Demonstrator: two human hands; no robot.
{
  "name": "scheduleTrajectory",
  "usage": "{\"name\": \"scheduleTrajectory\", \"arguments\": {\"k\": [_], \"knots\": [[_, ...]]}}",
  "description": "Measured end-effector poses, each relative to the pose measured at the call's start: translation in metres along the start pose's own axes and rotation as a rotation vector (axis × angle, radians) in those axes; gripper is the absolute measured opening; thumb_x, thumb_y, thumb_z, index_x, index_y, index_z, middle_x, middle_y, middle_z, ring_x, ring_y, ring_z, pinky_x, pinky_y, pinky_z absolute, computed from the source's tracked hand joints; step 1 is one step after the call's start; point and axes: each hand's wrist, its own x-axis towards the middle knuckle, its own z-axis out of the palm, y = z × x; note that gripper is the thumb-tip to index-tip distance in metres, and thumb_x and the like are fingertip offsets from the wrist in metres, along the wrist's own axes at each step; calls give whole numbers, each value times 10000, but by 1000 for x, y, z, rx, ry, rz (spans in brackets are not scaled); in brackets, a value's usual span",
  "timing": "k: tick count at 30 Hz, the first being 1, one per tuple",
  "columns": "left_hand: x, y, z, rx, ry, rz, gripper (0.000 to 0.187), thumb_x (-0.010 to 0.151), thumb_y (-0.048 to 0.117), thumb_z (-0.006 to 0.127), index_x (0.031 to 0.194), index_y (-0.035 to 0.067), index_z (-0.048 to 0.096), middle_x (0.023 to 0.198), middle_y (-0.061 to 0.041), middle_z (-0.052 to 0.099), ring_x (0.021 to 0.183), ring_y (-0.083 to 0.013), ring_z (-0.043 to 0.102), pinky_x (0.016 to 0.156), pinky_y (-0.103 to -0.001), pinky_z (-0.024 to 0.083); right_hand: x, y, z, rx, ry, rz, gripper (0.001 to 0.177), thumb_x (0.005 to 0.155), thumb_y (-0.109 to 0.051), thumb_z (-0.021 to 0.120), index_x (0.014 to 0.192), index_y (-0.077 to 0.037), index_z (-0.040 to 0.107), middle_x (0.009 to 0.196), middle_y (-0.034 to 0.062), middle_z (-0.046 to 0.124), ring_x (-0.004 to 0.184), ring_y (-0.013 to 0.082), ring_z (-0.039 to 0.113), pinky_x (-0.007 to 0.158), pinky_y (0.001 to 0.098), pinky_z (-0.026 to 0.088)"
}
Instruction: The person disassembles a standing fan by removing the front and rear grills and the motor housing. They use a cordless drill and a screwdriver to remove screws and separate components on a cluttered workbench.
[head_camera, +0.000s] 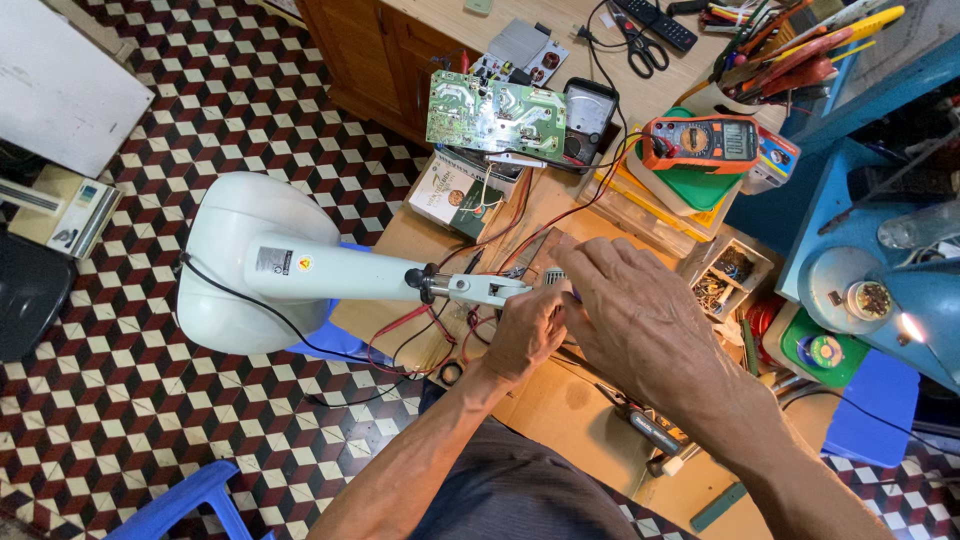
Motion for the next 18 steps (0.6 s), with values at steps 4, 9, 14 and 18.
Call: {"name": "scheduleTrajectory", "arguments": {"k": [4, 9, 14, 18], "knots": [[11, -8, 0, 118, 50, 56, 227, 887, 87, 786, 888, 41, 564, 759, -96, 606, 686, -286, 657, 647, -386, 550, 8, -20, 4, -116, -297, 400, 350, 1018, -436, 604, 1088, -94, 625, 958, 78, 603, 911, 263, 627, 763, 425, 514], [24, 11, -18, 2, 17, 128, 246, 866, 75, 732, 1031, -14, 574, 885, -144, 653, 791, -345, 681, 684, -411, 557, 8, -22, 3, -67, -102, 184, 214, 912, -210, 635, 1068, -64, 628, 977, 116, 609, 888, 316, 642, 749, 447, 521], [35, 9, -36, -21, -168, 117, 200, 956, 84, 705, 1144, 47, 648, 884, -149, 680, 818, -341, 708, 699, -423, 554, 8, -19, -6, -54, 14, 39, 299, 849, -181, 637, 1126, -69, 647, 973, 100, 632, 916, 351, 656, 794, 446, 541], [48, -3, -37, -36, -144, 150, 232, 923, 143, 768, 1125, 84, 671, 891, -129, 724, 802, -308, 727, 707, -406, 571, 19, -32, -17, -104, -189, 481, 386, 989, -444, 633, 1053, -64, 636, 973, 128, 664, 896, 323, 678, 751, 450, 538]]}}
